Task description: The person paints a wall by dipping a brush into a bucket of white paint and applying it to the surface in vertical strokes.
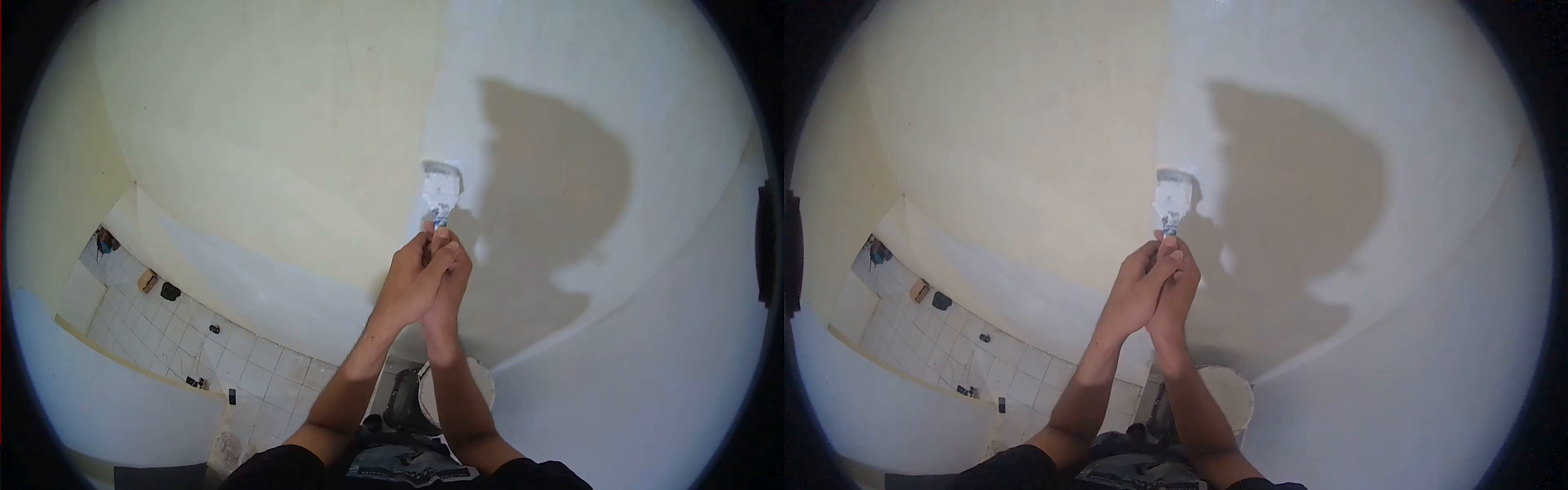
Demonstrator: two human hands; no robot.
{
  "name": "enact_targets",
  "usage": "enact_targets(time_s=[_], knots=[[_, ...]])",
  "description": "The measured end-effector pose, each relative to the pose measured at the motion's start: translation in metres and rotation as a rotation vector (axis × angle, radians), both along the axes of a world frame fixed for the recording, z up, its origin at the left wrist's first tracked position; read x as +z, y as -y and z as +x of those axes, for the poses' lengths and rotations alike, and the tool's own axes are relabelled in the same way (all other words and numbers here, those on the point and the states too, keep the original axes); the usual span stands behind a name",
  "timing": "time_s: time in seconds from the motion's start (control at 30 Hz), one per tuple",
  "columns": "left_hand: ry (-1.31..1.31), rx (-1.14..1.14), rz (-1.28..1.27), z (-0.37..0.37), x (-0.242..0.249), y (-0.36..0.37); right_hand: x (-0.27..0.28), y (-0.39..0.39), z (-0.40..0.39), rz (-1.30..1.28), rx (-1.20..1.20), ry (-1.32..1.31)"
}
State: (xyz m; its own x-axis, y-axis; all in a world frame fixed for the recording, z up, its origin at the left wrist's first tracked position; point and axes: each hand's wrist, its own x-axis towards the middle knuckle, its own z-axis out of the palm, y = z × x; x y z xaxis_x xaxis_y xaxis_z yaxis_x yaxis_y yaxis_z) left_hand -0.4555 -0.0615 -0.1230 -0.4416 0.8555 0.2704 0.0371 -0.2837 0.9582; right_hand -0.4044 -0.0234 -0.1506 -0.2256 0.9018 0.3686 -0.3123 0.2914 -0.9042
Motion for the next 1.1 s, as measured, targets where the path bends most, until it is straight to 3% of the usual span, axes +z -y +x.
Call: enact_targets(time_s=[0.07,0.2,0.4,0.57,0.7,0.9,1.1], knots=[[-0.008,-0.013,0.046,0.001,0.012,0.005,0.024,0.003,0.001,0.041,-0.015,0.006],[-0.013,-0.030,0.047,-0.002,0.008,-0.003,0.018,-0.006,-0.004,0.100,-0.073,-0.003],[-0.048,0.094,-0.178,0.003,-0.105,-0.008,-0.122,-0.008,-0.007,-0.148,0.031,-0.232],[-0.068,0.087,-0.502,0.004,-0.206,0.006,-0.232,0.010,0.004,-0.252,0.040,0.030],[0.033,0.071,-0.563,0.007,-0.207,0.013,-0.241,0.019,0.005,-0.281,-0.038,0.114],[-0.112,0.026,-0.535,0.008,-0.213,0.015,-0.242,0.020,0.014,-0.377,0.045,-0.051],[-0.103,-0.052,-0.701,0.001,-0.225,0.007,-0.252,0.020,0.014,-0.475,0.094,-0.099]])
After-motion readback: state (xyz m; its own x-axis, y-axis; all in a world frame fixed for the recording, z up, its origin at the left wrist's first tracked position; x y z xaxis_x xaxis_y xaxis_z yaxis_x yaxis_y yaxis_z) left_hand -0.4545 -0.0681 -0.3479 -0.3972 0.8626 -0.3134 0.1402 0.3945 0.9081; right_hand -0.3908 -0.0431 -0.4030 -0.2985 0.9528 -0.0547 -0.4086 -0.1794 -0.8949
